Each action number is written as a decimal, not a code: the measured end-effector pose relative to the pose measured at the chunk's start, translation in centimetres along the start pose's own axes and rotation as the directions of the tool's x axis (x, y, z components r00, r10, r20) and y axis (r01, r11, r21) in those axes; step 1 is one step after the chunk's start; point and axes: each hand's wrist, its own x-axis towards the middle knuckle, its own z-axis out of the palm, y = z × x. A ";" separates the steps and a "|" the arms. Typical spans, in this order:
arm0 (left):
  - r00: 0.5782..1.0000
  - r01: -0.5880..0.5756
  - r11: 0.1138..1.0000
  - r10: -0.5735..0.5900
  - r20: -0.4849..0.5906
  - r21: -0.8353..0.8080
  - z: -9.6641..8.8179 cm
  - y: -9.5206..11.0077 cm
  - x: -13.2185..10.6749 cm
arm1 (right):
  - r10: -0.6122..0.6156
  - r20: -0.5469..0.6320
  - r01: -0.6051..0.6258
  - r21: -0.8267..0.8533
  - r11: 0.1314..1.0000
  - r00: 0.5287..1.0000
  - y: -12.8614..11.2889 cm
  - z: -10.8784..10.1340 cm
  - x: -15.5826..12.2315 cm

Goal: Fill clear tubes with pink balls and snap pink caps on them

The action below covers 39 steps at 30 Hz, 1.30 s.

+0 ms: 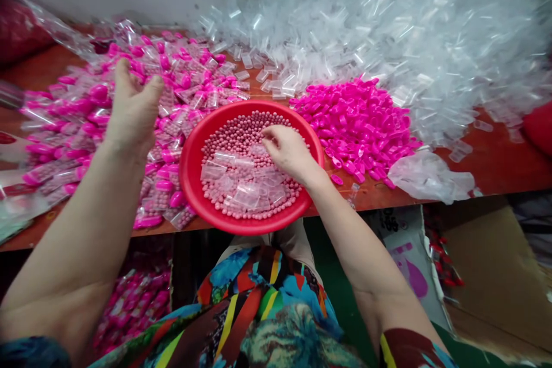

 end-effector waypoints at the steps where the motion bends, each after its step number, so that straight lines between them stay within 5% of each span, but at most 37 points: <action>1: 0.999 -0.008 1.000 0.008 -0.044 0.014 0.1 -0.1 -0.3 | -0.013 0.104 0.021 -0.085 0.996 0.995 -0.2 0.7 0.5; 3: 0.998 0.034 0.999 -0.035 -0.050 -0.012 1.1 0.4 -2.2 | 0.023 0.271 0.057 -0.284 0.957 0.962 -0.7 2.2 1.4; 6: 0.962 0.192 0.981 -0.184 0.201 -0.019 3.5 1.6 -6.5 | 0.153 0.290 -0.008 -0.445 0.895 0.945 -1.1 3.5 2.4; 8: 0.899 0.346 0.936 -0.312 0.308 -0.063 4.9 2.1 -8.9 | 0.152 0.245 -0.068 -0.321 0.944 0.958 -0.9 3.3 2.5; 11: 0.821 0.513 0.835 -0.409 0.398 -0.198 6.3 2.3 -10.8 | 0.082 0.183 -0.114 0.171 0.979 0.980 -0.4 2.0 1.8; 14: 0.799 0.561 0.759 -0.390 0.458 -0.331 6.8 2.5 -11.2 | 0.157 0.175 -0.233 0.612 0.756 0.972 -0.1 1.1 0.4; 19: 0.841 0.512 0.768 -0.356 0.408 -0.386 6.8 3.6 -11.1 | 0.325 0.226 -0.359 0.823 0.441 0.918 -0.2 1.2 -1.0; 24: 0.707 0.664 0.601 -0.310 0.635 -0.446 6.5 4.1 -10.9 | 0.311 0.358 -0.433 0.875 0.217 0.880 -0.3 0.9 -1.0; 26: 0.758 0.546 0.744 -0.244 0.605 -0.384 6.4 3.9 -10.4 | 0.317 0.365 -0.439 0.875 0.205 0.875 -0.3 0.8 -1.0; 28: 0.817 0.269 0.937 -0.099 0.569 -0.223 6.3 3.6 -9.8 | 0.349 0.314 -0.413 0.873 0.260 0.883 -0.3 0.8 -1.0; 30: 0.795 -0.091 0.996 0.077 0.602 -0.008 6.3 3.5 -9.2 | 0.358 0.253 -0.384 0.849 0.364 0.899 -0.2 1.2 -1.0; 34: 0.620 -0.554 0.783 0.161 0.768 0.284 6.9 4.3 -8.3 | 0.356 0.179 -0.353 0.780 0.517 0.917 -0.1 2.3 -0.4; 37: 0.595 -0.649 0.628 0.067 0.801 0.429 7.6 4.3 -7.2 | 0.390 0.074 -0.300 0.772 0.561 0.918 0.1 1.9 0.0; 39: 0.601 -0.652 0.579 0.001 0.799 0.490 8.4 3.3 -6.0 | 0.412 -0.095 -0.214 0.738 0.640 0.906 0.6 0.4 -0.3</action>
